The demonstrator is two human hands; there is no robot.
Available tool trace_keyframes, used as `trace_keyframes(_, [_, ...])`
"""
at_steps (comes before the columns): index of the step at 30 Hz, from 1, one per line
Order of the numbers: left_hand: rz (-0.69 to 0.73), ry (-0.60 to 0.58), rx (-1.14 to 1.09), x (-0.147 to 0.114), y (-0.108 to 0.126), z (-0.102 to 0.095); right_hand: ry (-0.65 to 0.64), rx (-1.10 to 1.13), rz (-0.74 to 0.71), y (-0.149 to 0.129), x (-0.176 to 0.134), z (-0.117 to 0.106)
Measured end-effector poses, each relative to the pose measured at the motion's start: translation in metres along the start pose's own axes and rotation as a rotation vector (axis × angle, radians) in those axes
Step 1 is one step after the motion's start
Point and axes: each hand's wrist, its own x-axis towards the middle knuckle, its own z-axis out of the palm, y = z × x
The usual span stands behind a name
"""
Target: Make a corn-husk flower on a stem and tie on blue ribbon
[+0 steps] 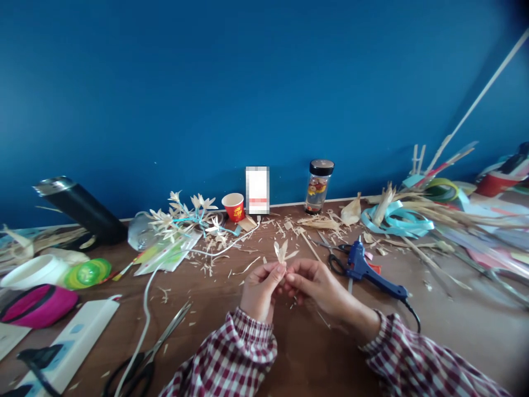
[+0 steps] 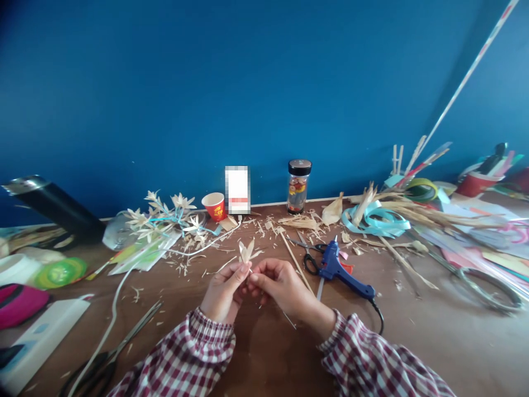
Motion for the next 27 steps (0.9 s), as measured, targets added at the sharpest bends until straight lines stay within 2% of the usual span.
trace_keyframes(4, [-0.031,-0.082,-0.010,-0.001,0.004,0.001,-0.023,0.069,0.052,-0.002,-0.001,0.001])
trace_keyframes(19, [-0.058,-0.191,-0.101,-0.004,0.002,0.001,-0.059,0.165,0.045,0.007,-0.002,0.004])
trace_keyframes(21, [-0.049,-0.144,-0.143,-0.005,0.003,0.004,-0.073,0.093,-0.007,0.005,-0.001,0.001])
trace_keyframes(23, [-0.044,-0.045,-0.164,-0.005,0.005,0.006,-0.057,0.027,-0.062,0.002,-0.001,-0.001])
trace_keyframes(25, [-0.054,0.038,-0.147,-0.005,0.005,0.008,-0.014,0.013,-0.091,0.000,0.000,-0.002])
trace_keyframes(27, [-0.060,0.062,-0.091,-0.004,0.004,0.007,0.019,0.042,-0.099,0.002,0.001,-0.002])
